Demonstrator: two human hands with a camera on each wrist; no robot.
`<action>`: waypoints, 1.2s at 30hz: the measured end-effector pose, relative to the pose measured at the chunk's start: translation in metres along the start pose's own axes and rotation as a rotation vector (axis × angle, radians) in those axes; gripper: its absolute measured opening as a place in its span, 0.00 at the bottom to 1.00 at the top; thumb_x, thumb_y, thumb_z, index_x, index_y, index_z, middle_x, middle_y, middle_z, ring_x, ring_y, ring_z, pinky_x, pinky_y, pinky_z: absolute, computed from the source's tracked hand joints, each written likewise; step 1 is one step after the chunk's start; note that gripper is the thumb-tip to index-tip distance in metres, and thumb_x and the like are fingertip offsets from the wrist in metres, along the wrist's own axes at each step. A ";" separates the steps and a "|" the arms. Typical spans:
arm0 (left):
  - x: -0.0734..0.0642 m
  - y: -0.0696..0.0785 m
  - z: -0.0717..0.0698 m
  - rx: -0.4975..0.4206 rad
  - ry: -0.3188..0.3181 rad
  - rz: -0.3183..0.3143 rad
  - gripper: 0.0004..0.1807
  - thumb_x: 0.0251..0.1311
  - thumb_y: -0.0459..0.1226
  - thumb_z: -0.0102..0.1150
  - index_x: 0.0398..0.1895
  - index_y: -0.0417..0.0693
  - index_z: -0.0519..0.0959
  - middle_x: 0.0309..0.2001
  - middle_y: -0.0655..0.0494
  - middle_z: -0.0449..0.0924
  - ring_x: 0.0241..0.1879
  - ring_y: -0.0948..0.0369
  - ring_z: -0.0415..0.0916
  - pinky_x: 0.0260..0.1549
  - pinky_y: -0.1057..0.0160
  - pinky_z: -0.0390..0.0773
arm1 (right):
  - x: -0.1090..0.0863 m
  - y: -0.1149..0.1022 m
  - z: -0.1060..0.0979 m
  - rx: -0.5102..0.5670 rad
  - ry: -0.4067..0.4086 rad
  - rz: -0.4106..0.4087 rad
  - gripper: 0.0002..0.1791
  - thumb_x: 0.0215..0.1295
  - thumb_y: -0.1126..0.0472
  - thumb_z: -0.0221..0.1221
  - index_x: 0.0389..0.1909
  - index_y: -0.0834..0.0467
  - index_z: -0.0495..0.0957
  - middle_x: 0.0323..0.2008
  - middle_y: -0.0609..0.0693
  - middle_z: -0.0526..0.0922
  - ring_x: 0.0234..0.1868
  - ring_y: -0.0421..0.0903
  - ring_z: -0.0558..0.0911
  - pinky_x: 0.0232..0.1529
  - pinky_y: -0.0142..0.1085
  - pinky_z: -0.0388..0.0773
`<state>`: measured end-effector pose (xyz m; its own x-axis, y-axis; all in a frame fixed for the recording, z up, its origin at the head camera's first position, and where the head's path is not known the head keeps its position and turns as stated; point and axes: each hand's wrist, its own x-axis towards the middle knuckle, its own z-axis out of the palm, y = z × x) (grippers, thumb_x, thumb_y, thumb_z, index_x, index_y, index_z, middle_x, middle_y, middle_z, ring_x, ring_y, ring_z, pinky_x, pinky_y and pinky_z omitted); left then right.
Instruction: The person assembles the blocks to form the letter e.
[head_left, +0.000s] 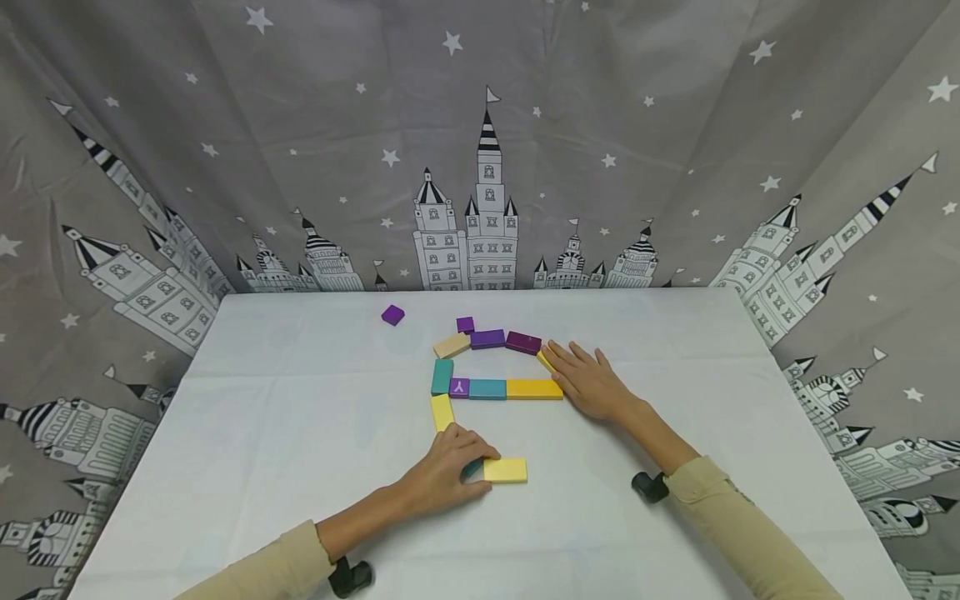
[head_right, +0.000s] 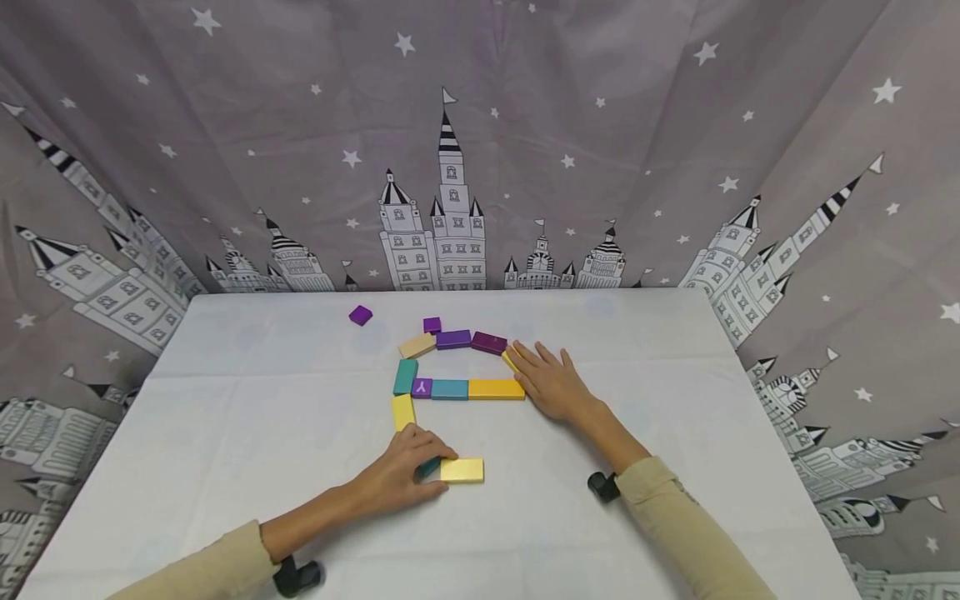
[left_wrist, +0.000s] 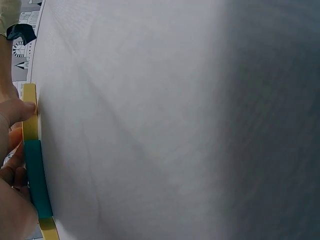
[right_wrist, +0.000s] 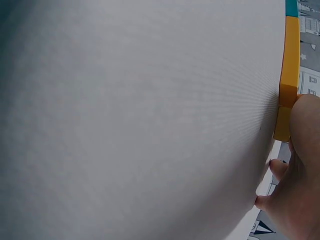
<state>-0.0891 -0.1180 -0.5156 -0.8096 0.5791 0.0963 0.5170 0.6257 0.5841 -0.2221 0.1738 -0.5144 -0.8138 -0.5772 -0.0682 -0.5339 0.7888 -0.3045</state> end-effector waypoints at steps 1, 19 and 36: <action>0.000 0.000 0.000 -0.001 0.000 0.000 0.19 0.56 0.41 0.73 0.52 0.54 0.83 0.47 0.64 0.79 0.44 0.64 0.62 0.44 0.60 0.66 | 0.000 0.000 0.000 0.001 0.001 -0.001 0.30 0.81 0.48 0.40 0.79 0.49 0.51 0.78 0.49 0.51 0.76 0.61 0.52 0.69 0.68 0.40; -0.001 0.002 -0.001 -0.005 0.020 0.021 0.20 0.54 0.41 0.73 0.52 0.54 0.82 0.48 0.62 0.76 0.45 0.63 0.62 0.45 0.60 0.67 | 0.000 0.000 0.000 -0.003 -0.011 0.000 0.30 0.81 0.49 0.39 0.79 0.49 0.51 0.78 0.49 0.51 0.76 0.61 0.51 0.69 0.67 0.41; 0.017 -0.012 -0.033 -0.128 0.097 -0.028 0.19 0.65 0.37 0.65 0.57 0.43 0.78 0.52 0.55 0.78 0.52 0.58 0.74 0.53 0.55 0.77 | 0.000 0.000 -0.001 0.010 -0.012 0.006 0.30 0.81 0.48 0.40 0.79 0.49 0.50 0.78 0.49 0.50 0.76 0.61 0.50 0.69 0.68 0.40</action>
<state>-0.1187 -0.1330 -0.4947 -0.8495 0.5053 0.1521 0.4590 0.5654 0.6853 -0.2223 0.1742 -0.5136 -0.8142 -0.5747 -0.0818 -0.5264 0.7904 -0.3134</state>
